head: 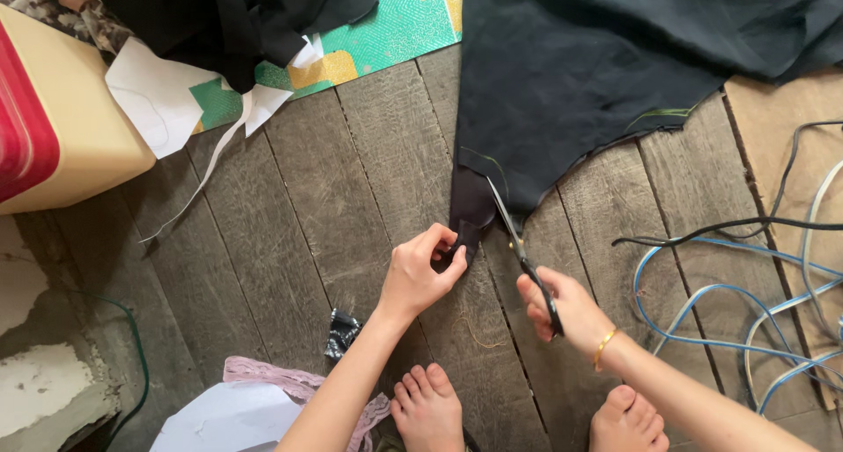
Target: The person uses scissors to cut a piece of black fabric laid out on the floor, following a marked line. They trim the edges and remove excess material, then lift and inspect the cut piece.
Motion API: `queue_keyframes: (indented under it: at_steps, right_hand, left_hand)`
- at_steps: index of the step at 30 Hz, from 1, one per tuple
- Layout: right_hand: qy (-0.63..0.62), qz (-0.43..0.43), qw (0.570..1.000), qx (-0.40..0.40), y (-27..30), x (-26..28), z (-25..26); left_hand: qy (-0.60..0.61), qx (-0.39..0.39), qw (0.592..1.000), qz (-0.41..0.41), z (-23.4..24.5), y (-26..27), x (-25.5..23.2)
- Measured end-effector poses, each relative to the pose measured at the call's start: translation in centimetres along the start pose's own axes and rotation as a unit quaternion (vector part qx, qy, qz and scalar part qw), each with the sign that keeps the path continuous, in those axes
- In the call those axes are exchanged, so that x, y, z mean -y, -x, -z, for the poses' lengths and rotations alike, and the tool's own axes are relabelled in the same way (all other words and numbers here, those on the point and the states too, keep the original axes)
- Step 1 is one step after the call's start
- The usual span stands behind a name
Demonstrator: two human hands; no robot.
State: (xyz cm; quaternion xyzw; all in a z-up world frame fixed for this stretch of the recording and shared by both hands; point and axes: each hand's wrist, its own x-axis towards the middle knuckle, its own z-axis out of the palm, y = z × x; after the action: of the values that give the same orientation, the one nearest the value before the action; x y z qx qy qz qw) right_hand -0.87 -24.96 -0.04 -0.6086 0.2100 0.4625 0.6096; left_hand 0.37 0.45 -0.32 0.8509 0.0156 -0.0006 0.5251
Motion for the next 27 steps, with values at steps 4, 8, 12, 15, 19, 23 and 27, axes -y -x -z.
queue_keyframes:
  at_steps: [4, 8, 12, 15, 19, 23, 27]
  right_hand:
    - [0.083, 0.004, 0.997, -0.002, -0.7, 1.4, 1.1]
    - [0.087, 0.001, 0.996, 0.002, -0.8, 1.9, 1.3]
    - [0.093, -0.013, 0.996, -0.007, -1.0, 2.2, 1.8]
    - [0.126, -0.028, 0.991, -0.018, -0.9, 2.7, 2.5]
    - [0.147, -0.030, 0.989, 0.003, -0.8, 3.7, 3.6]
    - [0.171, -0.023, 0.984, 0.055, -1.3, 5.6, 4.9]
    - [0.229, -0.034, 0.972, 0.048, -1.9, 7.8, 5.7]
  left_hand:
    - [-0.001, 0.001, 1.000, 0.003, 0.0, 0.0, 0.0]
    - [0.003, -0.001, 1.000, 0.003, -0.1, 0.0, 0.1]
    - [-0.001, -0.001, 1.000, -0.002, 0.0, 0.0, 0.1]
    - [-0.001, 0.004, 1.000, 0.003, 0.0, -0.1, 0.1]
    - [0.001, 0.006, 1.000, 0.002, 0.1, -0.2, 0.1]
    - [0.000, 0.007, 1.000, 0.008, 0.2, -0.1, -0.1]
    - [0.002, 0.011, 1.000, 0.005, 0.4, -0.4, -0.3]
